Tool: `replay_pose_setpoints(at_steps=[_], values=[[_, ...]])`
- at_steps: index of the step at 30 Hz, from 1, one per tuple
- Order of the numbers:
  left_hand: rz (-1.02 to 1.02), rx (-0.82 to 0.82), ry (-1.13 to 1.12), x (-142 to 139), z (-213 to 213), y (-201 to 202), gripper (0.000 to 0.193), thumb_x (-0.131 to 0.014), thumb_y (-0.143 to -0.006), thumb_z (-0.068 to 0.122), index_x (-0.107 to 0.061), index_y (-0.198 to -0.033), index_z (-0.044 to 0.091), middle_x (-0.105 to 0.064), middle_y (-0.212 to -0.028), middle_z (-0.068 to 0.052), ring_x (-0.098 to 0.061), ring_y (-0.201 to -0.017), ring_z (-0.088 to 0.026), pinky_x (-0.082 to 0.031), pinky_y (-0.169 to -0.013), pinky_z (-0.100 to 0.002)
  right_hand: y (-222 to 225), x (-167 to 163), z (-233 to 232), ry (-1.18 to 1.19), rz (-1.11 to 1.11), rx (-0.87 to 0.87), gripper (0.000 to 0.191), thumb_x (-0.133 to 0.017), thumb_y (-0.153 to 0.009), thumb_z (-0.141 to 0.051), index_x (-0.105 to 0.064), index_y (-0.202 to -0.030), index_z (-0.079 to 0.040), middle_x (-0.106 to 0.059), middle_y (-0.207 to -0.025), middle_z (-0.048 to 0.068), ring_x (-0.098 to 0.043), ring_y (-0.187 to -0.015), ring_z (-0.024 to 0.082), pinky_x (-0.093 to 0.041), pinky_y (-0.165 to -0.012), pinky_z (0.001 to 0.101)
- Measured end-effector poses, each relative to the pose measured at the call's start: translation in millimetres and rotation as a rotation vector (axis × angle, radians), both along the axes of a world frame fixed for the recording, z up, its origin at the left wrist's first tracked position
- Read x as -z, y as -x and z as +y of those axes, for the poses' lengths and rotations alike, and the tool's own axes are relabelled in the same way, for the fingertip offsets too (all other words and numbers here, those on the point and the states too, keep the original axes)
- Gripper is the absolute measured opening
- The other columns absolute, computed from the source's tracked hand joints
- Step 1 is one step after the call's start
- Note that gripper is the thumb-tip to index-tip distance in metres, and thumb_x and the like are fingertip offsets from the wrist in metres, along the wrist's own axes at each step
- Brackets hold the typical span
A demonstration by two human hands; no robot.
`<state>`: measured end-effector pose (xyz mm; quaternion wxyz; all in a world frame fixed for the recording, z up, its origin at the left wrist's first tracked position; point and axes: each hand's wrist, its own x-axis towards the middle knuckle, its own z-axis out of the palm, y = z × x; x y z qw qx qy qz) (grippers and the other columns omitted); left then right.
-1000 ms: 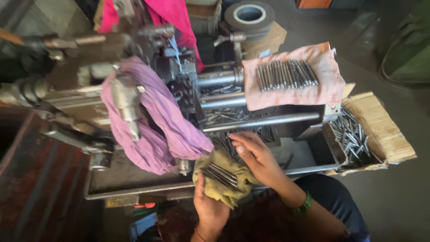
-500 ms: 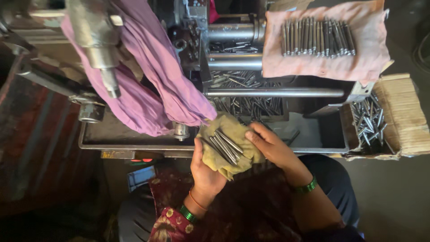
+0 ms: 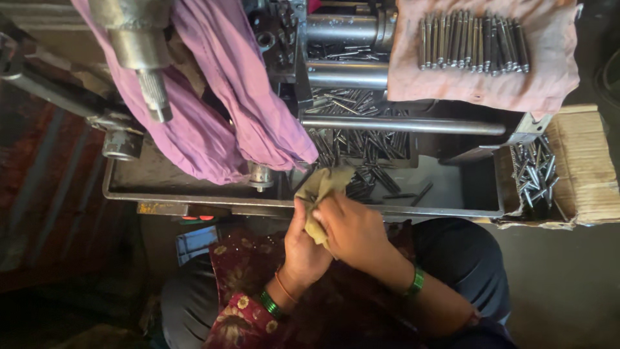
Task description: The person sits at a machine and wipes metal pins with a cloth, then places the wiped pins in rows on a cloth on the machine bed. They repeatedly take more pins from a tray, wipe them, and arrange the cleaned pins on the cloth.
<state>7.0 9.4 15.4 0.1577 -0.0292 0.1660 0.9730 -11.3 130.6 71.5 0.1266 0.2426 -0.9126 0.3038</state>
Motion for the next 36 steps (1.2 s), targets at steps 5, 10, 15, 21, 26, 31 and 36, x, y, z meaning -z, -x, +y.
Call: replay_pose_setpoints(at_steps=[5, 10, 15, 21, 26, 31, 36], values=[[-0.045, -0.017, -0.013, -0.4, 3.7, 0.9, 0.063, -0.04, -0.108, 0.051, -0.042, -0.152, 0.006, -0.056, -0.146, -0.007, -0.054, -0.134, -0.023, -0.038, -0.117, -0.04, 20.5, 15.5, 18.4, -0.013, -0.149, 0.134, 0.019, -0.055, -0.103, -0.026, -0.055, -0.101, -0.007, -0.068, -0.098, 0.017, -0.066, -0.067, 0.041, -0.05, -0.054, 0.0512], [-0.058, 0.01, -0.033, 3.2, 3.6, -0.5, 0.067, -0.04, -0.105, 0.054, -0.042, -0.151, 0.006, -0.056, -0.147, -0.008, -0.053, -0.135, -0.024, -0.038, -0.117, -0.04, 21.0, 23.2, 23.5, -0.024, -0.187, 0.22, 0.023, -0.053, -0.106, -0.03, -0.054, -0.101, -0.007, -0.067, -0.088, 0.016, -0.065, -0.068, 0.044, -0.048, -0.057, 0.0557], [0.065, 0.06, -0.249, 23.2, 3.2, -9.1, 0.064, -0.04, -0.12, 0.055, -0.047, -0.154, 0.002, -0.061, -0.138, -0.012, -0.058, -0.129, -0.026, -0.044, -0.115, -0.041, 1.2, 13.2, 12.2, 0.006, -0.063, 0.035, 0.019, -0.059, -0.1, -0.026, -0.056, -0.094, -0.009, -0.067, -0.083, 0.014, -0.065, -0.062, 0.038, -0.049, -0.051, 0.0486], [-0.092, 0.032, -0.073, 21.0, -1.4, -4.0, 0.067, -0.041, -0.109, 0.057, -0.049, -0.144, 0.001, -0.062, -0.135, -0.013, -0.061, -0.125, -0.028, -0.048, -0.109, -0.042, 12.2, 14.5, 12.0, -0.016, -0.089, 0.157, 0.017, -0.058, -0.101, -0.024, -0.059, -0.094, -0.009, -0.068, -0.083, 0.015, -0.067, -0.062, 0.036, -0.051, -0.053, 0.0473], [-0.098, 0.017, -0.09, -4.2, 0.5, 2.3, 0.07, -0.042, -0.105, 0.058, -0.043, -0.15, 0.004, -0.057, -0.143, -0.014, -0.058, -0.129, -0.029, -0.045, -0.112, -0.044, 22.5, 22.5, 32.7, 0.15, -0.189, 0.231, 0.025, -0.053, -0.108, -0.028, -0.056, -0.099, -0.005, -0.065, -0.078, 0.019, -0.065, -0.067, 0.041, -0.049, -0.056, 0.047], [-0.038, 0.014, -0.139, -22.3, -3.6, 2.6, 0.075, -0.042, -0.105, 0.058, -0.038, -0.154, 0.002, -0.052, -0.149, -0.016, -0.053, -0.136, -0.033, -0.042, -0.116, -0.049, 29.9, 26.2, 51.1, 0.302, -0.376, 0.282, 0.025, -0.054, -0.107, -0.029, -0.056, -0.101, -0.004, -0.06, -0.069, 0.015, -0.06, -0.057, 0.028, -0.045, -0.054, 0.04], [-0.033, 0.014, -0.155, -27.2, -8.2, 3.8, 0.076, -0.041, -0.105, 0.059, -0.038, -0.155, 0.002, -0.051, -0.151, -0.016, -0.052, -0.138, -0.033, -0.042, -0.118, -0.05, 27.1, 19.4, 62.9, 0.365, -0.421, 0.2, 0.022, -0.056, -0.106, -0.026, -0.058, -0.106, -0.004, -0.056, -0.067, 0.009, -0.052, -0.058, 0.017, -0.044, -0.056, 0.0327]])
